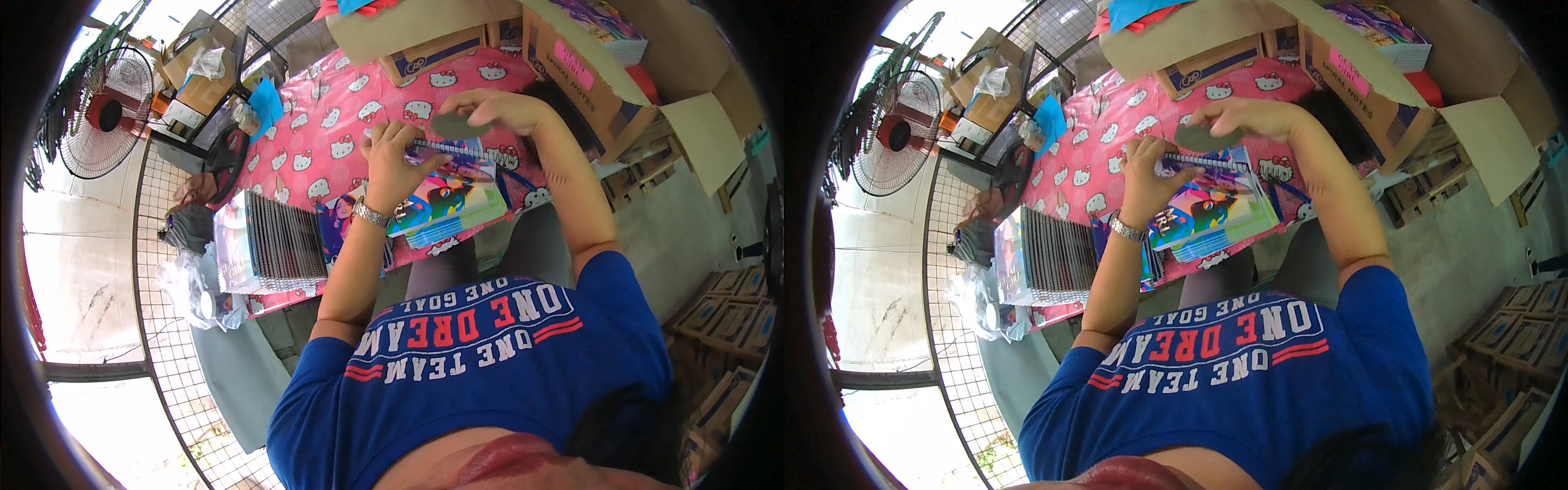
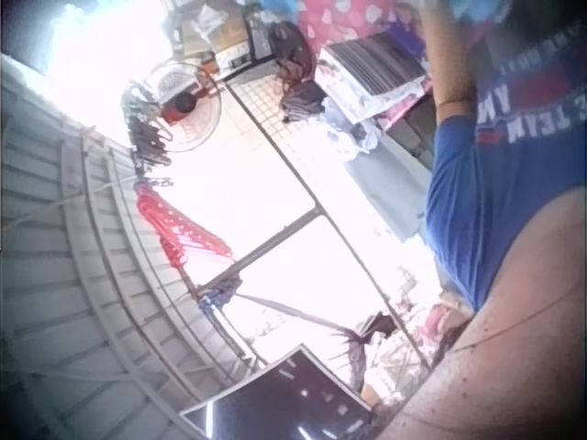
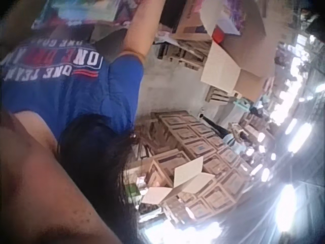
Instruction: The person places colorful notebooks into a clear plastic bag and secures it with tape.
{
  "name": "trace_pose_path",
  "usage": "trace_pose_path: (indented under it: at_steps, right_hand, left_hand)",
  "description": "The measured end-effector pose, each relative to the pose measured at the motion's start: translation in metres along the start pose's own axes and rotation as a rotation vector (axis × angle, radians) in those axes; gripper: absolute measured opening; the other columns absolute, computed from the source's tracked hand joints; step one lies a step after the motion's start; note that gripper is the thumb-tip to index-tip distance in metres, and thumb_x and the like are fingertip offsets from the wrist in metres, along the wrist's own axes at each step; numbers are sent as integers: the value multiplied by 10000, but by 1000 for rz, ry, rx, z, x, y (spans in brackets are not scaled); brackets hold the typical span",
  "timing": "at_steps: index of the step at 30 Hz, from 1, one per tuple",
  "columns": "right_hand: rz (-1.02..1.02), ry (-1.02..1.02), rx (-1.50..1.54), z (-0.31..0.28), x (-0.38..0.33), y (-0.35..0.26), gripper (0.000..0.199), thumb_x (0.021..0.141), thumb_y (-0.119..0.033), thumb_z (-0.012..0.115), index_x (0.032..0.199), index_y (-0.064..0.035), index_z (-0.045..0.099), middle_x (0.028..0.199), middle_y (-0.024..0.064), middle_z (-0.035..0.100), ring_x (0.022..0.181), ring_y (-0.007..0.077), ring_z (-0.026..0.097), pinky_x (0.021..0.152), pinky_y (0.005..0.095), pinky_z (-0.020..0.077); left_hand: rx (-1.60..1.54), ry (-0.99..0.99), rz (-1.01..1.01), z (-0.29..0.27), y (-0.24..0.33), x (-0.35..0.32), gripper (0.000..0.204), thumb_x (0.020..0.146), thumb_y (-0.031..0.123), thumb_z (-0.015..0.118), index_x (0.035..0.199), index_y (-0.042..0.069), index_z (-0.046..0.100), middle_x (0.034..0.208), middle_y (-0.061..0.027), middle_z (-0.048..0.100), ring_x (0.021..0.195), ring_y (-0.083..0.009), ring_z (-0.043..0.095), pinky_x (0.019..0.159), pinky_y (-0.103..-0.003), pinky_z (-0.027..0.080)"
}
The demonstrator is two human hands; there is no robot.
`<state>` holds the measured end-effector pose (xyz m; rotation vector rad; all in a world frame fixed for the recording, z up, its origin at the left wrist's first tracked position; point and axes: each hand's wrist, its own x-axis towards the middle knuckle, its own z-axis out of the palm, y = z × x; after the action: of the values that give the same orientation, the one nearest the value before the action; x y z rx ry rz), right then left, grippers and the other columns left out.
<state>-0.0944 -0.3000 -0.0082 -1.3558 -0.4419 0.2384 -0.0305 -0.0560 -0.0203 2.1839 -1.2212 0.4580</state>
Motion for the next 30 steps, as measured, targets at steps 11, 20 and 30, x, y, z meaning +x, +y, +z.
trace_pose_path:
  at_steps: [11,20,30]
  right_hand:
    - [285,-48,-494,-11,21,-8,572,831,-350,656,1291,-18,578,1133,101,632,1099,233,597,985,393,471]
    - [156,-57,-57,-10,30,9,557,855,-414,597,1263,-35,597,1145,52,649,1038,167,603,840,333,490]
    - [75,-72,99,-8,47,16,521,869,-415,608,1239,-49,626,1080,36,651,915,144,593,797,288,470]
  left_hand:
    - [-59,15,-33,-2,0,4,475,579,341,915,876,82,651,878,-26,642,931,-257,557,816,-427,411]
    - [-66,162,87,-13,-31,-5,413,611,224,906,886,63,644,831,-48,623,875,-264,570,750,-389,448]
    - [-599,-181,-243,-3,-57,-14,182,867,70,753,978,27,615,820,39,575,715,-42,502,618,-227,426]
